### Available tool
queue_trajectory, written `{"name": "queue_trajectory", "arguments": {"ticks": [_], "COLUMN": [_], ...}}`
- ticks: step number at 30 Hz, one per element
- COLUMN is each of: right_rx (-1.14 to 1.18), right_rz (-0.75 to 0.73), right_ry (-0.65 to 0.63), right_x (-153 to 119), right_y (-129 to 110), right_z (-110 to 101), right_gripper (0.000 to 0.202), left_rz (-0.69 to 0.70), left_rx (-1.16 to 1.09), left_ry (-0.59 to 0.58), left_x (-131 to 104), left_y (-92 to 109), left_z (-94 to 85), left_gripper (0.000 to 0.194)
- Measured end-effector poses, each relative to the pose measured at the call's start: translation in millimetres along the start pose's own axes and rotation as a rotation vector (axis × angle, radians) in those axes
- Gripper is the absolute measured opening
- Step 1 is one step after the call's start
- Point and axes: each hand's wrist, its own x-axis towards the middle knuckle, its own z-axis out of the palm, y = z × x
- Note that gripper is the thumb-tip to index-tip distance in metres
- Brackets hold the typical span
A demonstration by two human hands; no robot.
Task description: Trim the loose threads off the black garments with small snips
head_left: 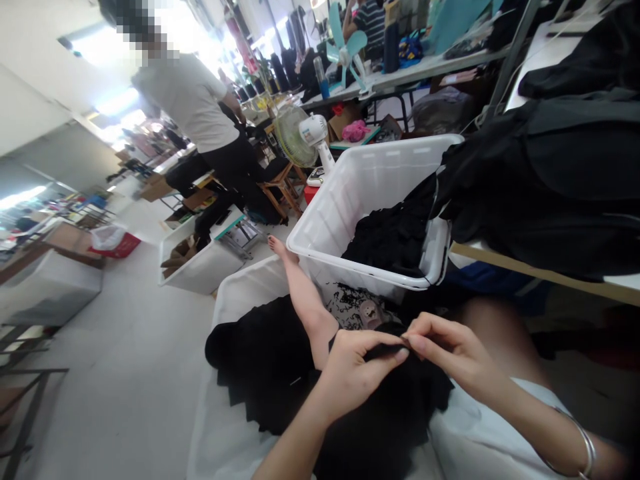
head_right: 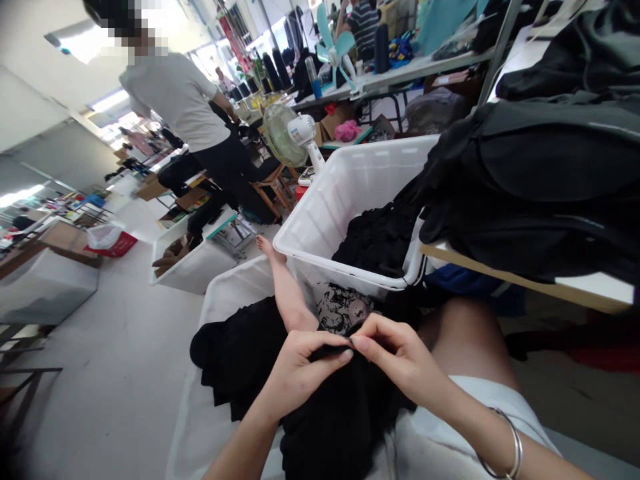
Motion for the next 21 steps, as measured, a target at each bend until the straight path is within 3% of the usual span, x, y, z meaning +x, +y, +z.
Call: {"name": "queue_trajectory", "arguments": {"ticks": [2, 4, 5, 7, 9, 10, 12, 14, 16, 18, 21], "right_rx": [0.031, 0.021, -0.008, -0.123, -0.303, -0.405, -0.625, -0.744, -0.712, -0.520, -0.107], "right_rz": [0.017, -0.012, -0.046, -0.131, -0.194, -0.196, -0.239, -0.294, -0.330, -0.304, -0.139], "right_ry": [0.044, 0.105, 0.109, -0.011, -0.289, -0.435, -0.648, -0.803, -0.879, -0.865, -0.701], "right_x": [2, 1, -1, -9, -23, -32, -48, -58, -59, -52, -34], "right_y": [5, 11, 16, 28, 47, 58, 79, 95, 100, 91, 63], "right_z": [0, 2, 4, 16, 38, 51, 77, 97, 105, 103, 86], "right_gripper": [0.031, 0.029, 0.028, 0.031, 0.038, 0.044, 0.066, 0.046, 0.022, 0.021, 0.015], "left_rz": [-0.013, -0.067, -0.102, -0.181, -0.204, -0.146, -0.010, 0.083, 0.083, 0.038, -0.035], "left_rx": [-0.007, 0.025, 0.060, 0.168, 0.382, 0.535, 0.826, 0.946, 0.856, 0.664, 0.419], "left_ry": [0.011, 0.152, 0.300, 0.762, 1.299, 1.494, 1.688, 1.678, 1.527, 1.255, 0.725], "left_x": [-1, -8, -15, -33, -54, -64, -77, -80, -74, -63, -49], "left_y": [-1, -3, -5, -10, -15, -18, -24, -29, -32, -34, -34], "left_z": [-7.1, -26.3, -40.8, -76.3, -112.9, -128.5, -149.6, -155.7, -149.6, -136.4, -110.9], "left_gripper": [0.020, 0.019, 0.018, 0.021, 0.030, 0.033, 0.038, 0.043, 0.042, 0.036, 0.028]}}
